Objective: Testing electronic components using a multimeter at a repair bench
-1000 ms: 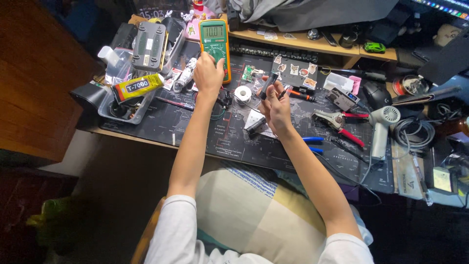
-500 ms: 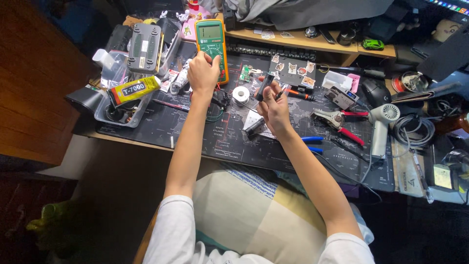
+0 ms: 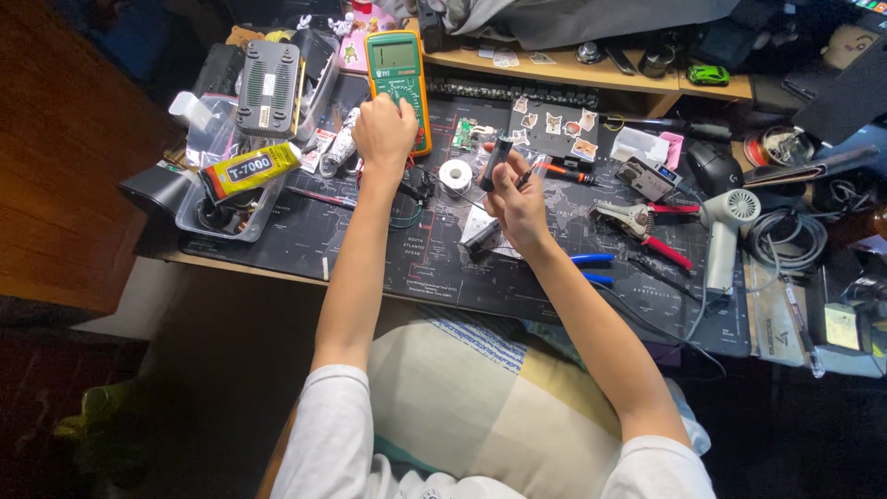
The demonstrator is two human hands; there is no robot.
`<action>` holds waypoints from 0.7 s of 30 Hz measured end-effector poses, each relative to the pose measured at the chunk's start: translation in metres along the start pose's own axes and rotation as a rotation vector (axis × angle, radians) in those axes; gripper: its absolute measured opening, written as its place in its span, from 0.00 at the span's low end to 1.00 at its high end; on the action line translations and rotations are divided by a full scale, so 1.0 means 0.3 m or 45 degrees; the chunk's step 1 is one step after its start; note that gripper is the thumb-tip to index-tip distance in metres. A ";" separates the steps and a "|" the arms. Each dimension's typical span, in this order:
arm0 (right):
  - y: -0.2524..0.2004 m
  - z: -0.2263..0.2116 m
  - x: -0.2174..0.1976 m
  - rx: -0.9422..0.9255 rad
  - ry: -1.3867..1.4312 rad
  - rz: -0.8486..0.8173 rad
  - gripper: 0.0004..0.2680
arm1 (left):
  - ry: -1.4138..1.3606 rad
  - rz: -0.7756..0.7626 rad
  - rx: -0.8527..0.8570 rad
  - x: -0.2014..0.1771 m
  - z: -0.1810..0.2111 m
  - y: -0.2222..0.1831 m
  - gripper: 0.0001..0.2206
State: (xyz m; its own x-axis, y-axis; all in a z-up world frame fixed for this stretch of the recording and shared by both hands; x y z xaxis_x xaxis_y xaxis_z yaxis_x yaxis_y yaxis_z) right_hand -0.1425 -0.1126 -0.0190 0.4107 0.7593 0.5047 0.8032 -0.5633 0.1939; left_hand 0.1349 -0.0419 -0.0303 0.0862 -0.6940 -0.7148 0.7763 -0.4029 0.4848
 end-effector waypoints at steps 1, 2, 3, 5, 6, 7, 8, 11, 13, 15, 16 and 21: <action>0.003 0.011 -0.007 0.006 -0.005 -0.007 0.16 | 0.044 0.001 -0.002 -0.003 0.001 0.011 0.13; 0.005 0.020 -0.015 0.011 -0.011 -0.015 0.16 | 0.087 0.002 -0.005 -0.006 0.005 0.023 0.14; -0.001 0.000 -0.008 0.012 -0.011 -0.012 0.16 | 0.087 0.000 -0.004 0.000 0.008 0.028 0.14; -0.019 -0.032 0.016 0.078 0.034 -0.126 0.21 | 0.056 -0.056 0.013 0.016 0.013 0.030 0.16; -0.020 -0.032 0.015 0.080 0.035 -0.125 0.21 | 0.057 -0.058 0.012 0.016 0.013 0.030 0.16; -0.022 -0.034 0.013 0.081 0.046 -0.114 0.21 | 0.048 -0.086 -0.018 0.017 0.012 0.029 0.16; -0.019 -0.038 0.012 0.076 0.056 -0.103 0.22 | 0.039 -0.110 -0.043 0.016 0.016 0.037 0.16; -0.022 -0.045 0.012 0.055 0.038 -0.090 0.22 | 0.035 -0.122 0.003 -0.008 0.029 0.025 0.16; -0.021 -0.047 0.010 0.043 0.021 -0.094 0.22 | 0.059 -0.154 0.030 -0.022 0.040 0.020 0.16; -0.018 -0.052 0.012 0.035 0.003 -0.094 0.22 | 0.082 -0.191 0.055 -0.024 0.045 0.022 0.15; -0.021 -0.053 0.014 0.036 -0.008 -0.093 0.22 | 0.090 -0.205 0.080 -0.022 0.042 0.021 0.14; -0.025 -0.061 0.020 0.042 0.004 -0.095 0.22 | 0.132 -0.169 0.192 -0.002 0.036 0.015 0.12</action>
State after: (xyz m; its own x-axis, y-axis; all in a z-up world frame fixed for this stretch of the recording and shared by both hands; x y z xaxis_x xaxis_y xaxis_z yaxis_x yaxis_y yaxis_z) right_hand -0.1539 -0.1098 -0.0020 0.3479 0.7979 0.4922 0.8455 -0.4939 0.2030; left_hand 0.1316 -0.0497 -0.0223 0.0591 -0.5671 -0.8216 0.6839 -0.5766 0.4471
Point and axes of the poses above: each hand's wrist, its own y-axis towards the middle knuckle, its own x-axis out of the palm, z = x × y, the point moved 3 cm from there along y, towards the middle knuckle, and after that the axes turned 6 degrees about x, right-handed, at the moved point
